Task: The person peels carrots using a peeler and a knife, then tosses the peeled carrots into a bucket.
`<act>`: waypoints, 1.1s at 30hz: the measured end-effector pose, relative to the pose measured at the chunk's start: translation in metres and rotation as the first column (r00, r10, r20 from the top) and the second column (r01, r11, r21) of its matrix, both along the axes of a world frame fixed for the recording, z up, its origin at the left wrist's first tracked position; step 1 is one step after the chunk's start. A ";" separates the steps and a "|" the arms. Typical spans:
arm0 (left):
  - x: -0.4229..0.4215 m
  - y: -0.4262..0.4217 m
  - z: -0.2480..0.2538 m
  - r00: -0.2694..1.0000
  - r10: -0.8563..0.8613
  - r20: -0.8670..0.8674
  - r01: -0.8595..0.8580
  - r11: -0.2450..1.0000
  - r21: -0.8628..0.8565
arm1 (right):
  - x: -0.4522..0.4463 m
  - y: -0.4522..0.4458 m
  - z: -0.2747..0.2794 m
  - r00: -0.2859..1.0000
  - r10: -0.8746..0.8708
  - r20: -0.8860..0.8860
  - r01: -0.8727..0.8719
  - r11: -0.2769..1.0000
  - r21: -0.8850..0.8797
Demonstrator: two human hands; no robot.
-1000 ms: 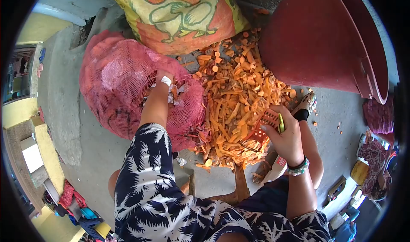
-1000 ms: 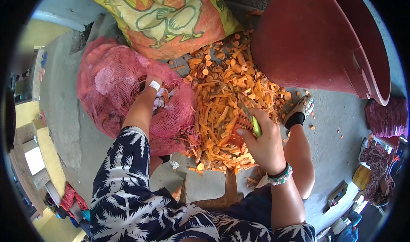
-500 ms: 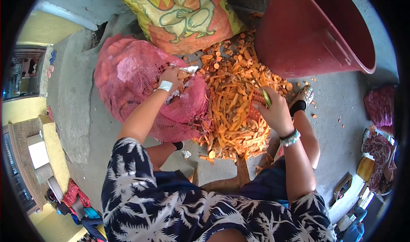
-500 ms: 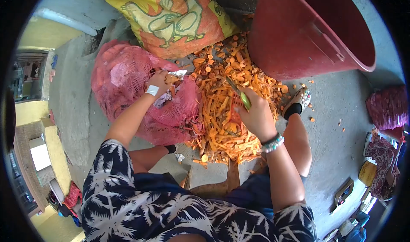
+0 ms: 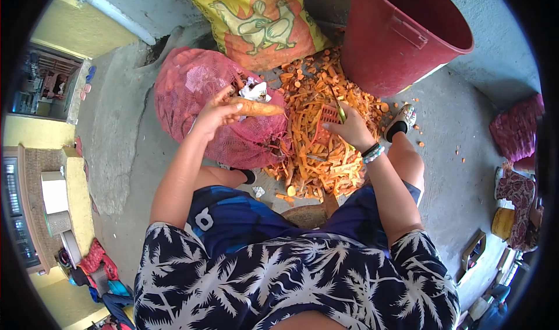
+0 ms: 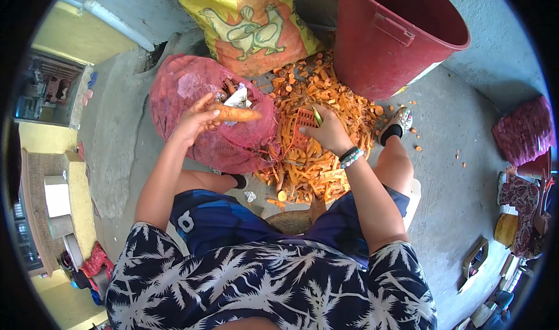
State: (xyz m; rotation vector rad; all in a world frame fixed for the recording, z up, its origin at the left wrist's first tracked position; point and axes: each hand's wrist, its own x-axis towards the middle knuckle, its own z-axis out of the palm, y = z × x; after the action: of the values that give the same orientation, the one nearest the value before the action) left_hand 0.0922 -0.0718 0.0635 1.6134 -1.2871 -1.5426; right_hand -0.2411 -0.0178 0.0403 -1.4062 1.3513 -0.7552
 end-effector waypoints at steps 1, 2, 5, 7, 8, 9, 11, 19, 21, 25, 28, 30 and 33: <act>-0.003 0.008 0.006 0.977 0.111 -0.182 -0.086 0.986 0.141 | 0.001 0.004 0.007 1.000 -0.002 -0.004 0.002 1.000 -0.009; -0.005 0.014 0.007 0.960 0.103 -0.261 -0.061 0.984 0.165 | 0.001 0.008 0.012 1.000 -0.025 0.017 0.025 1.000 -0.002; -0.020 0.032 -0.001 0.811 0.225 -0.539 -0.062 0.951 0.304 | -0.002 0.014 0.019 0.999 -0.025 0.043 0.029 0.995 -0.093; -0.054 0.053 0.017 0.734 0.192 -0.651 -0.025 0.966 0.256 | 0.005 0.026 0.038 0.996 -0.043 0.076 0.045 0.999 -0.015; -0.067 0.062 0.015 0.682 0.219 -0.698 -0.005 0.956 0.295 | 0.007 0.029 0.027 0.955 -0.042 0.295 0.028 0.998 0.051; -0.078 0.068 0.014 0.626 0.249 -0.739 0.018 0.943 0.332 | 0.007 0.029 0.017 0.956 -0.042 0.291 0.029 0.998 0.048; -0.090 0.072 0.005 0.600 0.233 -0.765 0.081 0.934 0.348 | 0.002 0.029 0.000 0.985 -0.006 -0.173 0.002 1.000 -0.019; -0.089 0.072 -0.015 0.675 -0.027 -0.737 0.217 0.962 0.163 | -0.010 0.024 -0.025 0.964 -0.021 -0.264 -0.009 0.993 -0.114; -0.087 0.073 -0.019 0.710 -0.017 -0.704 0.228 0.951 0.208 | -0.014 0.020 -0.022 0.969 0.006 -0.248 -0.029 0.996 -0.089; -0.091 0.077 -0.026 0.934 -0.195 -0.298 0.196 0.980 -0.028 | -0.011 0.018 0.020 0.965 0.137 -0.224 -0.156 0.985 -0.068; -0.091 0.076 -0.027 0.976 -0.210 0.049 0.216 0.959 -0.184 | -0.007 0.018 0.011 0.965 0.174 -0.198 -0.203 0.969 -0.140; -0.092 0.077 -0.018 0.969 -0.169 0.180 0.206 0.956 -0.209 | -0.001 0.016 0.003 0.973 0.224 -0.056 -0.229 0.966 -0.117; -0.092 0.077 -0.013 0.948 -0.184 0.260 0.254 0.930 -0.267 | -0.001 0.017 0.003 0.959 0.205 -0.194 -0.235 0.960 -0.150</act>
State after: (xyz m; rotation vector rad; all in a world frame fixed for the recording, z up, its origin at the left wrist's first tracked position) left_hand 0.0001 0.0052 0.0509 1.5240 -1.7879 -1.2315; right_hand -0.2423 -0.0008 0.0436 -1.7641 1.2576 -0.6210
